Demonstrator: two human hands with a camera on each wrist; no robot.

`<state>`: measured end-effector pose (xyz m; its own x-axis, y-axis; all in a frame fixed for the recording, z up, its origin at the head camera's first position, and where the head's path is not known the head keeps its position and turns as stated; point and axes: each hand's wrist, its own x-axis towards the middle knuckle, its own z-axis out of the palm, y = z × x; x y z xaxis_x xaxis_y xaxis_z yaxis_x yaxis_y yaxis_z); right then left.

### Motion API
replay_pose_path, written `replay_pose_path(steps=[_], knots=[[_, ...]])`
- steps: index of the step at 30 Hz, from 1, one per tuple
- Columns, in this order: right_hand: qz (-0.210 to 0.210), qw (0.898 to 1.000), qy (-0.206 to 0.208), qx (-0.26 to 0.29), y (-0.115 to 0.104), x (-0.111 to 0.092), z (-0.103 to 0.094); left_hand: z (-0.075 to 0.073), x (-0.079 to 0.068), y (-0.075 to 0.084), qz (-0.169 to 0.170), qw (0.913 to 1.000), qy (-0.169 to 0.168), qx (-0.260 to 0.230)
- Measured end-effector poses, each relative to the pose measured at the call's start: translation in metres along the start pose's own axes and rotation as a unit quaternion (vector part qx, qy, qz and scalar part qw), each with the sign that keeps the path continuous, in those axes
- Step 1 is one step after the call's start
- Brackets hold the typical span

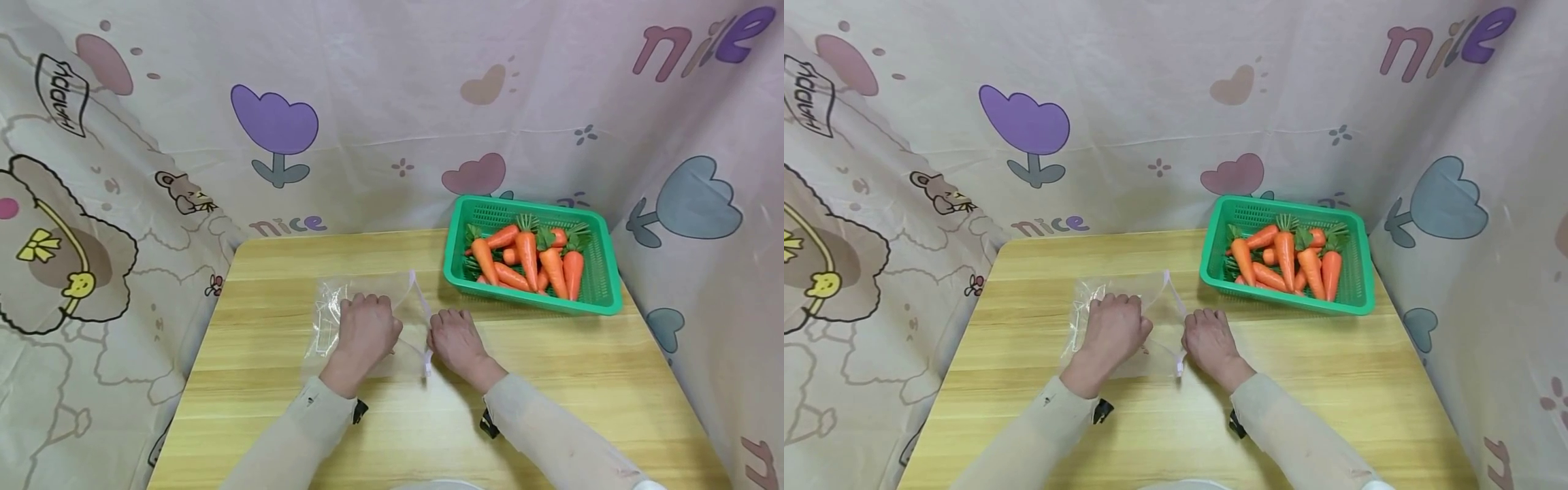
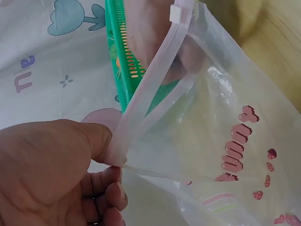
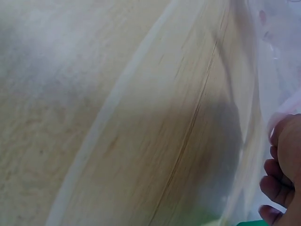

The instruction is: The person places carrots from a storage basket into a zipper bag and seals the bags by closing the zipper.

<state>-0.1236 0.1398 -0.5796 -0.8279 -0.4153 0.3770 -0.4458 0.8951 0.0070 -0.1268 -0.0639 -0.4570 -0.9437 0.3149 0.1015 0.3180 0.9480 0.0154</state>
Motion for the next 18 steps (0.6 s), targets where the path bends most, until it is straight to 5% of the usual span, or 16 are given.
replay_pose_path(steps=[9, 18], knots=[[0.016, 0.999, -0.029, 0.011, 0.003, -0.005, 0.001, 0.007, -0.001, -0.002, 0.036, 0.9963, 0.078, 0.005], [0.055, 0.995, -0.025, 0.074, 0.0, -0.003, -0.003, 0.015, -0.003, -0.001, 0.057, 0.9918, 0.114, -0.004]])
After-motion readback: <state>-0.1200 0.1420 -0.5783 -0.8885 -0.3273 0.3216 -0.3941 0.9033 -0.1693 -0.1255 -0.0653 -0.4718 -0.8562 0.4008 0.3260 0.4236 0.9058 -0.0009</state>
